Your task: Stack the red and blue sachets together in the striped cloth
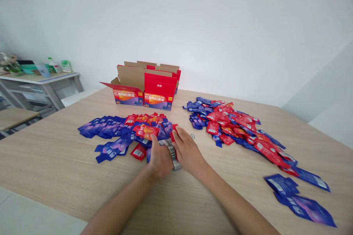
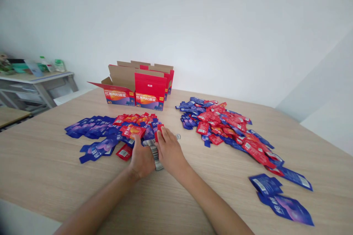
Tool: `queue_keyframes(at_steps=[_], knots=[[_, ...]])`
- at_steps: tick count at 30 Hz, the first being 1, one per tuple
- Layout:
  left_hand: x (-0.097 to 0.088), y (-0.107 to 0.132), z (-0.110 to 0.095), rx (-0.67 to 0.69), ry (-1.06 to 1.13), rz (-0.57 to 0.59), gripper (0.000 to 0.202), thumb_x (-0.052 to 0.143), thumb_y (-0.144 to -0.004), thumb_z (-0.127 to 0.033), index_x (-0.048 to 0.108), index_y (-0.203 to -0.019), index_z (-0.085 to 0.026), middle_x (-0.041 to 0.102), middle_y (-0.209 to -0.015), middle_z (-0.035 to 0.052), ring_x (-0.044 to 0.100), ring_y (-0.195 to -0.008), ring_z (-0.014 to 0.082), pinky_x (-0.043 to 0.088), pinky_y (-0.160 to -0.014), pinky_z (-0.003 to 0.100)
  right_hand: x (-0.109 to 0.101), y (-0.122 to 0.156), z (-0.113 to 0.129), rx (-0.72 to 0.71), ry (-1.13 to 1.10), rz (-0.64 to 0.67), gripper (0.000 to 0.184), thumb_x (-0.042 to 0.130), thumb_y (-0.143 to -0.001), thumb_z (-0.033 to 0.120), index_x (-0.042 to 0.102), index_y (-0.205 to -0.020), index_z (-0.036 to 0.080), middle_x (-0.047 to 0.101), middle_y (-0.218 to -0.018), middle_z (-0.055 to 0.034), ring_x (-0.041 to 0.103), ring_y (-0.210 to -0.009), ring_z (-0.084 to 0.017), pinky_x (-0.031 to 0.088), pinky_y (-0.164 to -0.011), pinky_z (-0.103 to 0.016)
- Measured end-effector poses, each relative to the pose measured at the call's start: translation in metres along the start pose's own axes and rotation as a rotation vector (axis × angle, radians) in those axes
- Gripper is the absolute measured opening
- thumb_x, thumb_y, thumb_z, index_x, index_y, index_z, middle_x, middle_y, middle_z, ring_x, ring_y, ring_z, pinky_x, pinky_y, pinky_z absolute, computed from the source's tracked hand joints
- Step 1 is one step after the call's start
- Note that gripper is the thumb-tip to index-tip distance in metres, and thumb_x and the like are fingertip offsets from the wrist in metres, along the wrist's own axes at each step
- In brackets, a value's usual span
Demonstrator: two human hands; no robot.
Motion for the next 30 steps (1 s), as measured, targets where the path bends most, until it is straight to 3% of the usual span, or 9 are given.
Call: queue_keyframes(at_steps=[6, 11, 15, 18, 21, 25, 30], knots=[[-0.001, 0.003, -0.022, 0.086, 0.016, 0.000, 0.089, 0.030, -0.082, -0.084, 0.069, -0.117, -0.013, 0.070, -0.125, 0.0171, 0.052, -0.132, 0.0370, 0.032, -0.114, 0.053, -0.010, 0.003, 0.011, -0.121, -0.024, 0.040, 0.042, 0.047, -0.098, 0.016, 0.056, -0.138, 0.005, 0.046, -0.148, -0.0255, 0.042, -0.141, -0.036, 0.043, -0.115, -0.056], [-0.003, 0.003, -0.024, 0.133, 0.015, -0.026, 0.095, 0.022, -0.084, -0.084, 0.065, -0.125, -0.010, 0.068, -0.127, 0.0190, 0.053, -0.133, 0.0362, 0.034, -0.113, 0.052, -0.015, 0.002, 0.011, -0.172, -0.044, 0.081, 0.043, 0.046, -0.100, 0.018, 0.054, -0.141, 0.009, 0.045, -0.151, -0.0226, 0.039, -0.143, -0.034, 0.042, -0.114, -0.055], [0.001, 0.003, -0.008, 0.073, -0.008, -0.042, 0.095, 0.023, -0.084, -0.086, 0.063, -0.130, -0.013, 0.068, -0.128, 0.0173, 0.055, -0.132, 0.0341, 0.035, -0.113, 0.049, -0.016, 0.000, 0.008, -0.123, -0.023, 0.005, 0.040, 0.043, -0.102, 0.024, 0.056, -0.139, 0.013, 0.044, -0.152, -0.0194, 0.040, -0.139, -0.034, 0.036, -0.113, -0.058], [0.002, 0.006, 0.015, -0.051, -0.018, -0.100, 0.087, 0.023, -0.088, -0.082, 0.066, -0.125, -0.017, 0.070, -0.125, 0.0146, 0.057, -0.130, 0.0327, 0.037, -0.112, 0.049, -0.017, 0.001, 0.004, -0.045, -0.075, -0.077, 0.038, 0.041, -0.104, 0.027, 0.059, -0.135, 0.017, 0.055, -0.138, -0.0168, 0.050, -0.126, -0.032, 0.042, -0.106, -0.055], [0.002, 0.009, 0.027, -0.048, -0.027, -0.156, 0.080, 0.026, -0.090, -0.079, 0.068, -0.124, -0.019, 0.071, -0.123, 0.0129, 0.058, -0.129, 0.0322, 0.040, -0.111, 0.047, -0.018, 0.001, 0.005, -0.015, -0.146, -0.084, 0.040, 0.039, -0.105, 0.032, 0.055, -0.139, 0.018, 0.058, -0.129, -0.0159, 0.053, -0.120, -0.030, 0.046, -0.104, -0.052], [0.001, 0.011, 0.014, 0.099, -0.039, -0.192, 0.083, 0.025, -0.090, -0.079, 0.067, -0.125, -0.017, 0.072, -0.121, 0.0136, 0.059, -0.128, 0.0315, 0.041, -0.111, 0.044, -0.018, 0.003, 0.019, -0.063, -0.167, -0.010, 0.057, 0.053, -0.100, 0.043, 0.045, -0.147, 0.013, 0.053, -0.137, -0.0189, 0.049, -0.128, -0.033, 0.044, -0.110, -0.053], [-0.004, 0.010, -0.018, 0.150, -0.068, -0.187, 0.104, 0.012, -0.083, -0.087, 0.068, -0.120, -0.007, 0.071, -0.119, 0.0213, 0.056, -0.130, 0.0353, 0.039, -0.113, 0.048, -0.011, 0.011, 0.041, -0.160, -0.175, 0.001, 0.054, 0.047, -0.102, 0.031, 0.037, -0.152, 0.013, 0.049, -0.147, -0.0194, 0.044, -0.138, -0.032, 0.041, -0.115, -0.054]])
Point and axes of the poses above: each hand's wrist, its own y-axis away from the middle knuckle, its own x-axis out of the palm, z = x × y, the point moved 3 cm from there along -y, towards the middle knuckle
